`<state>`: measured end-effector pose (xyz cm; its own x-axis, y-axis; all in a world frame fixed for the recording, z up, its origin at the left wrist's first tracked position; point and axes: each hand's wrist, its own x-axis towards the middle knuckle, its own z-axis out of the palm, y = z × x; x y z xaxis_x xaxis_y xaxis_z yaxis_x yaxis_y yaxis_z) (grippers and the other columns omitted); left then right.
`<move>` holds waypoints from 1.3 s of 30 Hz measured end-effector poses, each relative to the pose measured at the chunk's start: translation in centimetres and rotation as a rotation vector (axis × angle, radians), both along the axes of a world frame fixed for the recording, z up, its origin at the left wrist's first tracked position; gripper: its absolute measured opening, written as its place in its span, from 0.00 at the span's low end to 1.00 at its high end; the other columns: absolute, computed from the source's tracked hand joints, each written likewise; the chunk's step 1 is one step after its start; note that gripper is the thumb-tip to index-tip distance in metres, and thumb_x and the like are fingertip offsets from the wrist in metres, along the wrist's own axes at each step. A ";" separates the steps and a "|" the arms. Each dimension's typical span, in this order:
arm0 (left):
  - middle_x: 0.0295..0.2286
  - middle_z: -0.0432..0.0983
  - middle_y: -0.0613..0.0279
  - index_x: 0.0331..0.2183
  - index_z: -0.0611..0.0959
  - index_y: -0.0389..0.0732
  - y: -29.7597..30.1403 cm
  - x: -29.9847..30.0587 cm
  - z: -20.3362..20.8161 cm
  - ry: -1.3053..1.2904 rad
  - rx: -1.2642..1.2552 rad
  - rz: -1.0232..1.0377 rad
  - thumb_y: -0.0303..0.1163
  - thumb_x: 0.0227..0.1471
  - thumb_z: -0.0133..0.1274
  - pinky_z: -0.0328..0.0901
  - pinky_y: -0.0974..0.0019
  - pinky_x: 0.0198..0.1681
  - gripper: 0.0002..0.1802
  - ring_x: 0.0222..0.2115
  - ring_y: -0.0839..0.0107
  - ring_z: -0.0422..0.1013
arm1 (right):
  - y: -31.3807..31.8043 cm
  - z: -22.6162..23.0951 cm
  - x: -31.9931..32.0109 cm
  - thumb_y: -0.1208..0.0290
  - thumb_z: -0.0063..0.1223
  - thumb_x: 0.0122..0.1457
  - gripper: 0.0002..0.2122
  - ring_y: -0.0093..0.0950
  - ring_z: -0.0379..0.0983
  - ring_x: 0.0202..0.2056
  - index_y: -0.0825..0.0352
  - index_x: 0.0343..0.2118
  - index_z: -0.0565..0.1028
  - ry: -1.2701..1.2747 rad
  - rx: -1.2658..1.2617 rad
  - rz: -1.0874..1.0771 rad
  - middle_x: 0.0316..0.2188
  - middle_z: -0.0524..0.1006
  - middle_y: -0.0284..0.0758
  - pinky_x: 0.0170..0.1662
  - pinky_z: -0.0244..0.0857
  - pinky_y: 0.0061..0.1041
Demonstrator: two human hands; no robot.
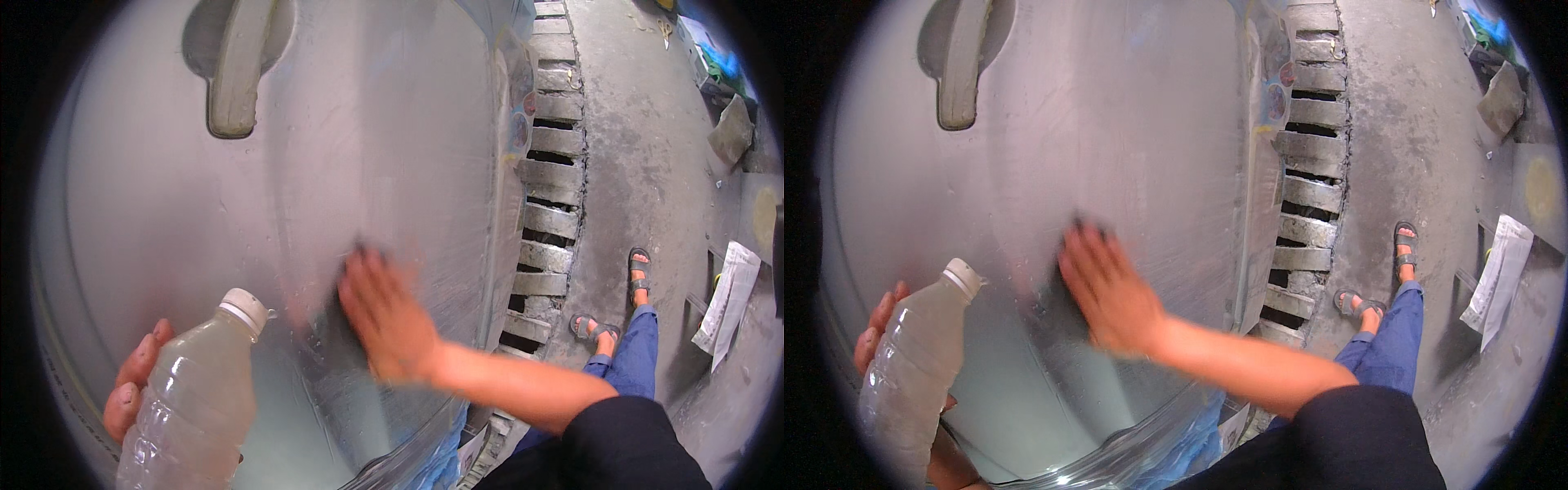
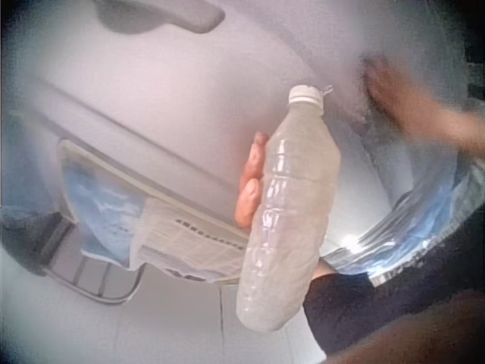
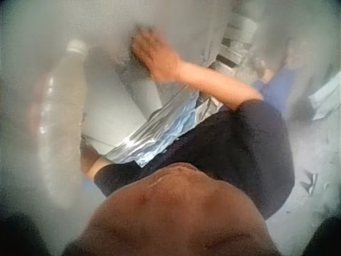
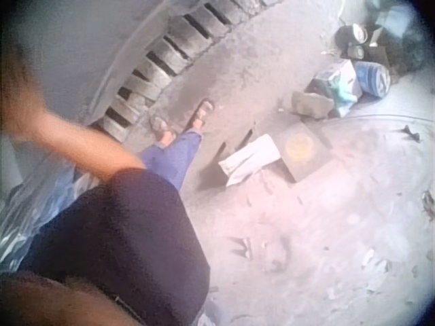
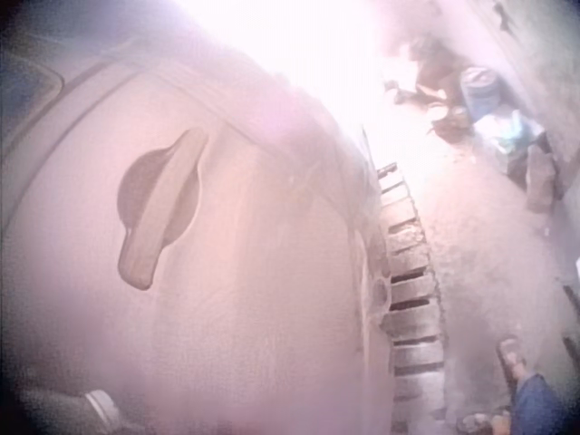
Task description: The person pours water from a plastic bottle onto a car door panel and sands the surface with a sanding block. They repeatedly wet the area and sand around the door handle and adjacent panels, occasionally wiping the surface with their hand to check the finish.
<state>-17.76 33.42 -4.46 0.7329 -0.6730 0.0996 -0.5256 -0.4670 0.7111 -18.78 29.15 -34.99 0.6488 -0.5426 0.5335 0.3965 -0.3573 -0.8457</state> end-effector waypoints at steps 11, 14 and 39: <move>0.58 0.61 0.52 0.57 0.66 0.54 0.3 -0.5 0.0 -0.005 -0.024 0.012 0.41 0.41 0.65 0.63 0.51 0.59 0.41 0.58 0.55 0.60 | -3.3 0.8 1.1 0.64 0.44 0.53 0.30 0.54 0.50 0.64 0.80 0.56 0.63 -0.026 0.038 -0.154 0.62 0.57 0.57 0.66 0.41 0.51; 0.58 0.61 0.52 0.57 0.65 0.54 -0.3 -0.2 -0.3 0.002 -0.050 0.001 0.41 0.41 0.66 0.63 0.51 0.59 0.42 0.58 0.55 0.60 | 5.9 -2.2 -5.0 0.63 0.45 0.53 0.30 0.54 0.50 0.64 0.79 0.56 0.63 -0.004 -0.122 -0.073 0.61 0.58 0.57 0.66 0.41 0.50; 0.59 0.58 0.51 0.60 0.61 0.59 2.5 -0.4 -1.1 -0.030 -0.425 0.201 0.41 0.35 0.72 0.62 0.49 0.59 0.52 0.60 0.53 0.57 | 0.7 -1.1 -0.6 0.63 0.47 0.55 0.33 0.56 0.43 0.66 0.81 0.60 0.55 -0.026 0.031 -0.126 0.64 0.50 0.60 0.66 0.39 0.54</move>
